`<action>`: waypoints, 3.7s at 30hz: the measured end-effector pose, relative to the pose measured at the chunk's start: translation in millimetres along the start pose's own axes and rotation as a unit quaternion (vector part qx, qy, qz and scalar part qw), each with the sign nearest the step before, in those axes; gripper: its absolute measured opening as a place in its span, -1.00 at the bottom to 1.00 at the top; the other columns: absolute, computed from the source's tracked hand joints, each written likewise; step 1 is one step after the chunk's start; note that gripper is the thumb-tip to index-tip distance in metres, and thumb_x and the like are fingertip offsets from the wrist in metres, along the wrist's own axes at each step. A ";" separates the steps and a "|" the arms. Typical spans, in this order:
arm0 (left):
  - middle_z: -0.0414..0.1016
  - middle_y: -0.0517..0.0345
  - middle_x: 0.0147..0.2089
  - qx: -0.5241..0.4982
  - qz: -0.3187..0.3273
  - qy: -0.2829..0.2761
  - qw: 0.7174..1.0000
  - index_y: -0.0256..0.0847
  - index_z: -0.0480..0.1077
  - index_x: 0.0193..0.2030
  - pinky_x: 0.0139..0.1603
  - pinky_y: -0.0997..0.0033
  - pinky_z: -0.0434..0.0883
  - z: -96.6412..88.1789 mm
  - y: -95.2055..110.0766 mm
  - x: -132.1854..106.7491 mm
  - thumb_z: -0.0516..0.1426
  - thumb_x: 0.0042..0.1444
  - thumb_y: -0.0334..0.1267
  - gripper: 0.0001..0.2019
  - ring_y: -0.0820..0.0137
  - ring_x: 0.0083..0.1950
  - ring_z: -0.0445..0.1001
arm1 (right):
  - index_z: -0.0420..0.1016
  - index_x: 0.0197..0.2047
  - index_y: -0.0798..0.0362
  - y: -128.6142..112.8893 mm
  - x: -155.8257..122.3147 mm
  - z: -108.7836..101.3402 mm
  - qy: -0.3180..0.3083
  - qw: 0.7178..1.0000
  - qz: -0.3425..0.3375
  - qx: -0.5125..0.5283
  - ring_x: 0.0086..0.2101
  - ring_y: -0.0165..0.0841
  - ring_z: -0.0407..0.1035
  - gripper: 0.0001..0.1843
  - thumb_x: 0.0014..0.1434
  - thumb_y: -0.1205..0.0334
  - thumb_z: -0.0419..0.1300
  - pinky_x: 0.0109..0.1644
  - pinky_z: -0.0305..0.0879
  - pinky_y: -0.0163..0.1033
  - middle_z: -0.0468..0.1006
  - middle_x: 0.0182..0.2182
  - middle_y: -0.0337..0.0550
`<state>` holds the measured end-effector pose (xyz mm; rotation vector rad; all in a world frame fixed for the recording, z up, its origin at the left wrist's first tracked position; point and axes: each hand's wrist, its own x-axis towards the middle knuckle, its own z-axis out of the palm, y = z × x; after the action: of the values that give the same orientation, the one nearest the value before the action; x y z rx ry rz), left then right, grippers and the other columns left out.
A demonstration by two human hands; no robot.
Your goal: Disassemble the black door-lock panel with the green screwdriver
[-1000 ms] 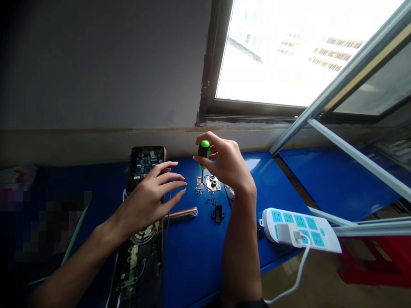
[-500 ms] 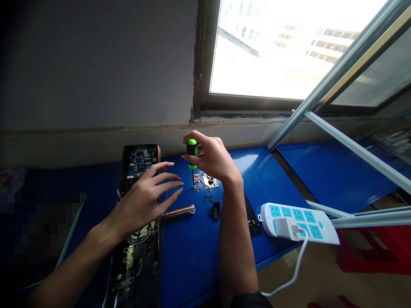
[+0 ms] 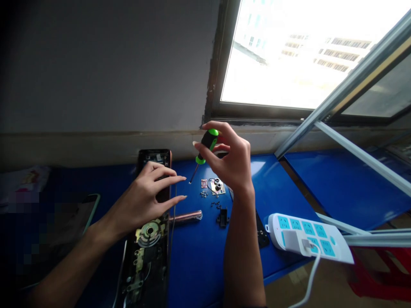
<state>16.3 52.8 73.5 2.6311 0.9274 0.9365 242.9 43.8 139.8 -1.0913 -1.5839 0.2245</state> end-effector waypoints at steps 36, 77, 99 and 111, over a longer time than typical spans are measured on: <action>0.70 0.21 -0.33 0.034 0.066 0.191 0.979 -0.14 0.59 -0.21 -0.25 0.29 0.44 -31.0 -16.5 -1.7 0.28 0.31 -0.29 -0.95 0.39 -0.37 0.56 | 0.57 -0.10 -0.14 -22.9 13.4 23.8 0.223 0.968 -0.065 0.097 -0.33 -0.33 0.62 -0.72 0.13 0.24 0.47 -0.30 0.68 -0.17 0.62 -0.34 -0.32; 0.67 0.15 -0.37 0.094 0.112 0.240 0.960 -0.27 0.55 -0.24 -0.31 0.28 0.41 -28.8 -19.3 -1.7 0.34 0.22 -0.40 -0.94 0.38 -0.41 0.56 | 0.48 0.26 -0.06 -19.5 10.4 28.2 0.159 0.983 -0.027 0.086 -0.22 -0.23 0.68 -0.47 0.23 0.20 0.37 -0.29 0.71 -0.13 0.70 -0.22 -0.21; 0.68 0.16 -0.33 0.058 0.031 0.155 0.986 -0.24 0.57 -0.27 -0.24 0.28 0.41 -22.6 -27.6 -3.5 0.25 0.32 -0.29 -0.87 0.36 -0.35 0.58 | 0.11 0.48 -0.26 -22.6 4.8 44.3 0.015 0.994 -0.091 0.055 -0.06 -0.19 0.64 -0.18 0.26 0.20 0.34 -0.04 0.71 -0.03 0.39 0.37 -0.07; 0.44 -0.07 0.10 -0.013 0.005 -0.001 1.000 -0.20 0.61 0.04 0.22 0.03 0.49 -40.3 -38.4 -8.8 0.47 0.02 -0.12 -0.55 0.10 0.17 0.40 | 0.27 0.42 -0.31 -30.8 -2.3 58.3 -0.015 0.990 -0.136 0.039 -0.11 -0.29 0.63 -0.23 0.24 0.40 0.31 -0.04 0.70 -0.11 0.55 0.24 -0.21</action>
<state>-33.3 76.5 86.1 2.6160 0.8964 0.9412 177.0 48.3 138.7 -0.8032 -1.7166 0.1181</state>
